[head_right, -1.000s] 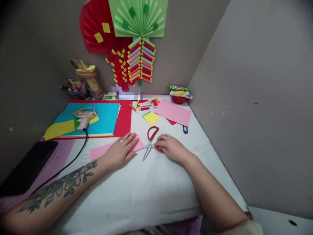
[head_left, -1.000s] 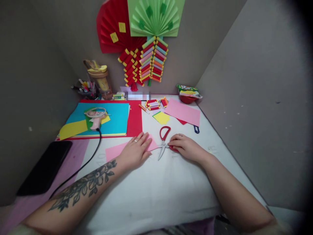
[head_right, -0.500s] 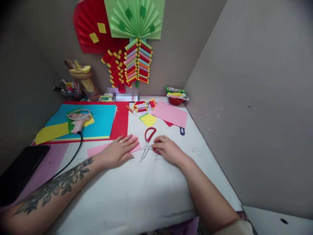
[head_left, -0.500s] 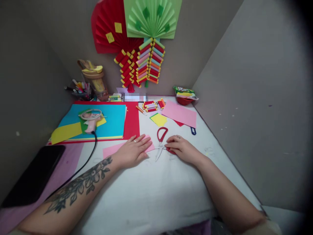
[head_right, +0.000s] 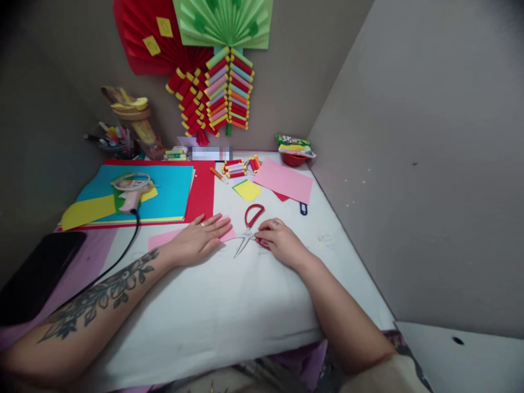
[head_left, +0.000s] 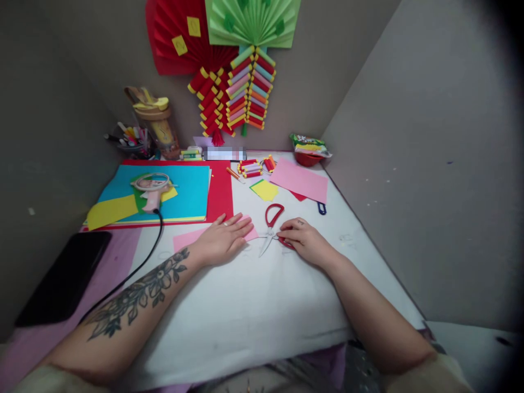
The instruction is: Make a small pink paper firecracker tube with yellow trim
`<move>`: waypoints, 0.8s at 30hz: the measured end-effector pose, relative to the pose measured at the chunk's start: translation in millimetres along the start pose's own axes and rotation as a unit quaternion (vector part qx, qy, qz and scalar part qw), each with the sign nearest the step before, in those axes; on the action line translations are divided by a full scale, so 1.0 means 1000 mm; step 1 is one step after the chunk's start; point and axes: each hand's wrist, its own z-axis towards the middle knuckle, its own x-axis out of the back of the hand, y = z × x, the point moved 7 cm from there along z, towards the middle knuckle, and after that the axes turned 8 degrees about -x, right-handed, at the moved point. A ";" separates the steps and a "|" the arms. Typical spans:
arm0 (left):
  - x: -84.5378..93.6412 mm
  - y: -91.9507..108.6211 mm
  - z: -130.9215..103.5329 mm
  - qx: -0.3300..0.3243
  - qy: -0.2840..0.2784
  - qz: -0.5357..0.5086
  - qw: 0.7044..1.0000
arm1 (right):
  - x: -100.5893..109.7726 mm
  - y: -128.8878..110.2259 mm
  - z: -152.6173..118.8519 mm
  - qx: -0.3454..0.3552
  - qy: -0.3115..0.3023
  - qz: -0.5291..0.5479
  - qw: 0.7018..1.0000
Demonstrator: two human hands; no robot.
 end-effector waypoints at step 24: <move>-0.001 0.001 -0.002 -0.005 0.022 -0.003 1.000 | -0.006 -0.009 -0.021 0.010 0.018 -0.022 1.000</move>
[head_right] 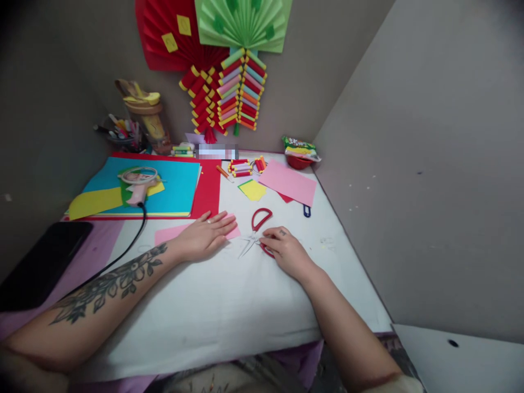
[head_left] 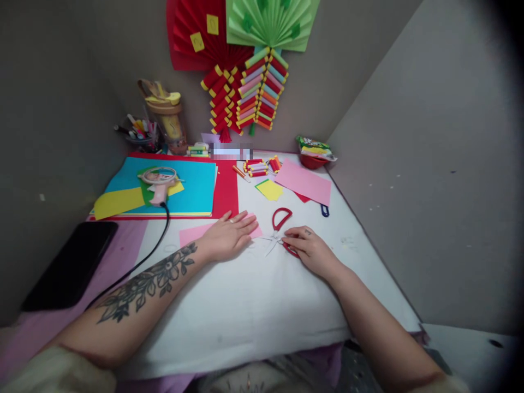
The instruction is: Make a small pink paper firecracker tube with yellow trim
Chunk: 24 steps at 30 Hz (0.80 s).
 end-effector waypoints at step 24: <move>-0.002 -0.016 0.003 0.011 0.032 -0.037 0.999 | -0.010 -0.015 -0.008 -0.008 0.006 -0.018 1.000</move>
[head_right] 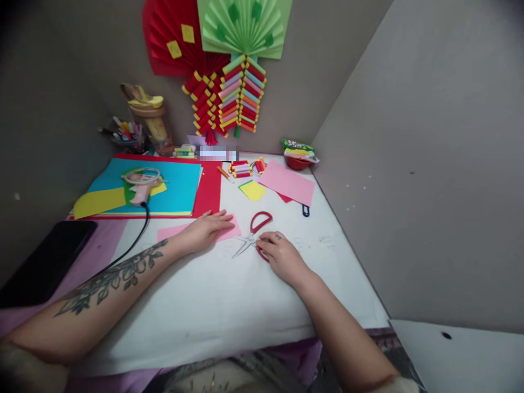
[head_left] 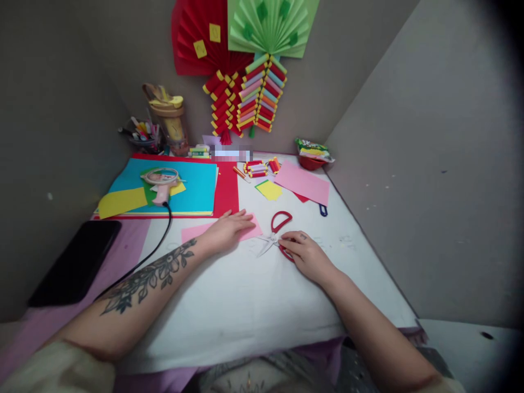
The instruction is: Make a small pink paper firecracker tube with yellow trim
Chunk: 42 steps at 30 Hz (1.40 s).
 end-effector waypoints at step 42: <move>0.009 -0.008 -0.006 -0.066 -0.023 0.044 0.997 | -0.012 -0.034 -0.005 -0.026 0.066 -0.012 0.997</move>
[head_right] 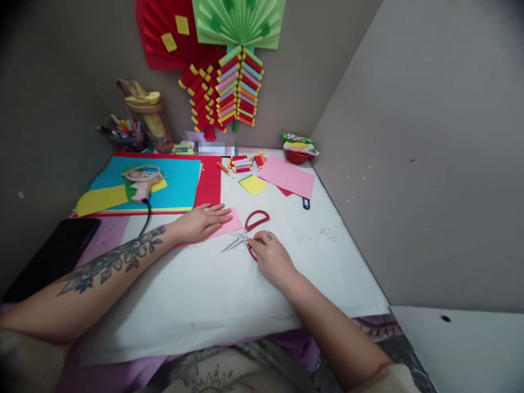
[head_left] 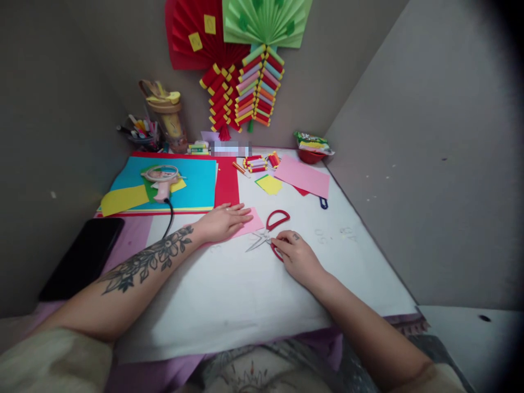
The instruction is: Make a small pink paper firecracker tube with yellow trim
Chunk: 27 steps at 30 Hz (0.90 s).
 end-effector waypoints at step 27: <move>-0.004 -0.002 0.000 -0.014 0.005 0.014 1.000 | -0.006 -0.019 -0.008 0.002 0.021 -0.006 1.000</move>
